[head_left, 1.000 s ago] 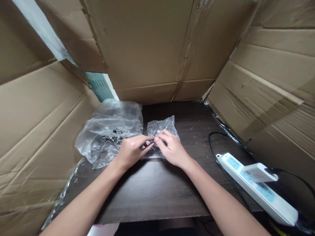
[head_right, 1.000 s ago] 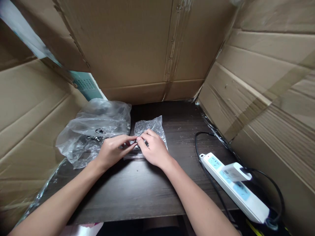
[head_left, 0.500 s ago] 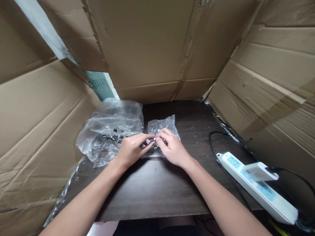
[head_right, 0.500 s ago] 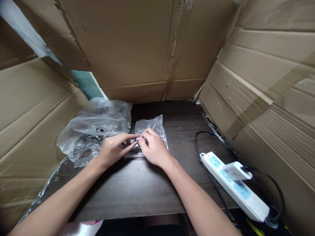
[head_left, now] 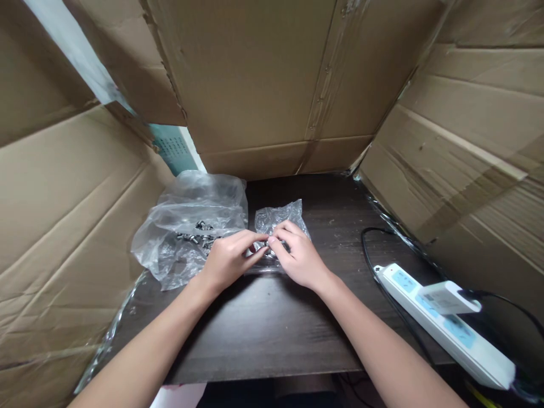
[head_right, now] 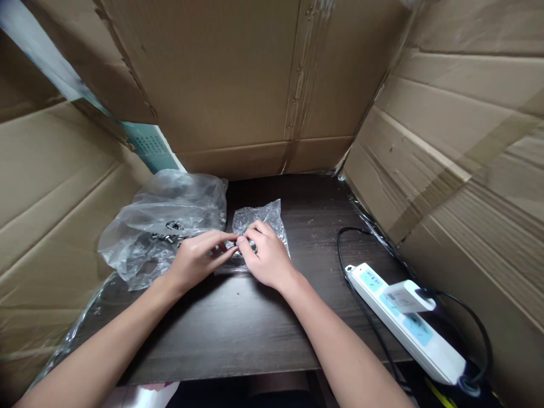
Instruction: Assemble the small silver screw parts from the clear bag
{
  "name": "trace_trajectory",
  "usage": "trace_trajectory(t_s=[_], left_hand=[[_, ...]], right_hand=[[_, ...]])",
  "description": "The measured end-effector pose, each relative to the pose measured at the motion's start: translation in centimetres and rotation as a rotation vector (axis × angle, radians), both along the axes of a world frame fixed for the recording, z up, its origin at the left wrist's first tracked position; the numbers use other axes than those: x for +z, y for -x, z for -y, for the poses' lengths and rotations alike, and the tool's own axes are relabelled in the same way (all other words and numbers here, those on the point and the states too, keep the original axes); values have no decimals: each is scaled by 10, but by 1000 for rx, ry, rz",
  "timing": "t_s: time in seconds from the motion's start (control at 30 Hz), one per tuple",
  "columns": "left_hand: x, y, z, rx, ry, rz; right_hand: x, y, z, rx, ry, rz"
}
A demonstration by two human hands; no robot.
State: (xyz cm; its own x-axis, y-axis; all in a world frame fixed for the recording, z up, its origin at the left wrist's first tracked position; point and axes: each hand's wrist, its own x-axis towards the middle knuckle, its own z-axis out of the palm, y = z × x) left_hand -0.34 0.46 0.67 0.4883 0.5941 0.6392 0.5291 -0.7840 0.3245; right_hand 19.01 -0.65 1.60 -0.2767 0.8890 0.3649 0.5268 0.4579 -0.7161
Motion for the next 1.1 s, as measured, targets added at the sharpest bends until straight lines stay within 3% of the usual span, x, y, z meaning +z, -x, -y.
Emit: trace_trajectory(t_s=[0.2,0.37,0.57,1.1], left_hand=[[0,1,0,14,7,40],[1,0,0,19,-13,50],[0,2,-1,32,-4,39],[-2,4,-3,25,-89,37]], right_hand=[[3,-2,4,62,-3,-29],[0,-2,0,10,17,-10],[-1,-1,0,54,3,-52],[-3,-3,0,18,34,-57]])
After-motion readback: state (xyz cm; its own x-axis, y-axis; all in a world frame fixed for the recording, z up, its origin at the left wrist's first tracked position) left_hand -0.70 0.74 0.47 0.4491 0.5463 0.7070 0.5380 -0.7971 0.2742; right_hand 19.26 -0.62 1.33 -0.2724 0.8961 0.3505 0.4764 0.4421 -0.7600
